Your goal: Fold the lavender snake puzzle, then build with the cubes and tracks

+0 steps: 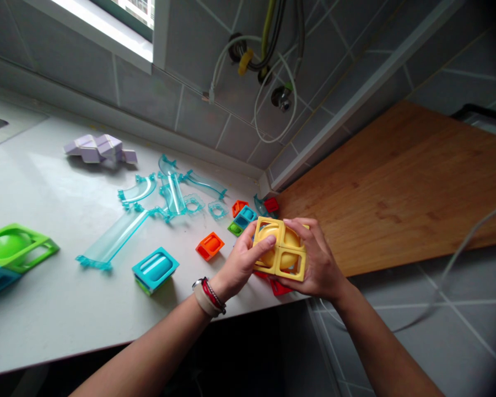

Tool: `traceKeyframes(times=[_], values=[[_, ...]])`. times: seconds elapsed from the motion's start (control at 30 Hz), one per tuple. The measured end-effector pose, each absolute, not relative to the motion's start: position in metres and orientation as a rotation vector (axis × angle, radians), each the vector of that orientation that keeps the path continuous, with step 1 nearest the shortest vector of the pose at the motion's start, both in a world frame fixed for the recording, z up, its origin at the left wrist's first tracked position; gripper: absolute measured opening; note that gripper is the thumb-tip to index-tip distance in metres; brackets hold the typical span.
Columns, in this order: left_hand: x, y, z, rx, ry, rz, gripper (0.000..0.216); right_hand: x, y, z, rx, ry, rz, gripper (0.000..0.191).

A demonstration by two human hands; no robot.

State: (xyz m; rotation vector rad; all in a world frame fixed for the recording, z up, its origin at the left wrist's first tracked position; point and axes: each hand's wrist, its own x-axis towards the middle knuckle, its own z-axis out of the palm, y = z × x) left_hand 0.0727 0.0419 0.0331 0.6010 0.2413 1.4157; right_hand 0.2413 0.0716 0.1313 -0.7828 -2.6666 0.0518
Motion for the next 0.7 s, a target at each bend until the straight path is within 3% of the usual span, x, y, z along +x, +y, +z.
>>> traceKeyframes(times=[0.23, 0.43, 0.6, 0.7], values=[[0.062, 0.046, 0.036, 0.697, 0.347, 1.282, 0.058, 0.245, 0.072, 0.132, -0.718, -2.737, 0.014, 0.102], [0.061, 0.044, 0.037, 0.812, 0.425, 1.379, 0.054, 0.252, 0.071, 0.142, -0.771, -2.773, 0.116, 0.105], [0.063, 0.038, 0.036, 1.101, 0.511, 1.396, 0.068, 0.252, 0.074, 0.163, -0.929, -2.756, 0.271, 0.050], [0.065, 0.034, 0.035, 1.130, 0.463, 1.363, 0.079, 0.245, 0.079, 0.180, -0.936, -2.857, 0.375, 0.040]])
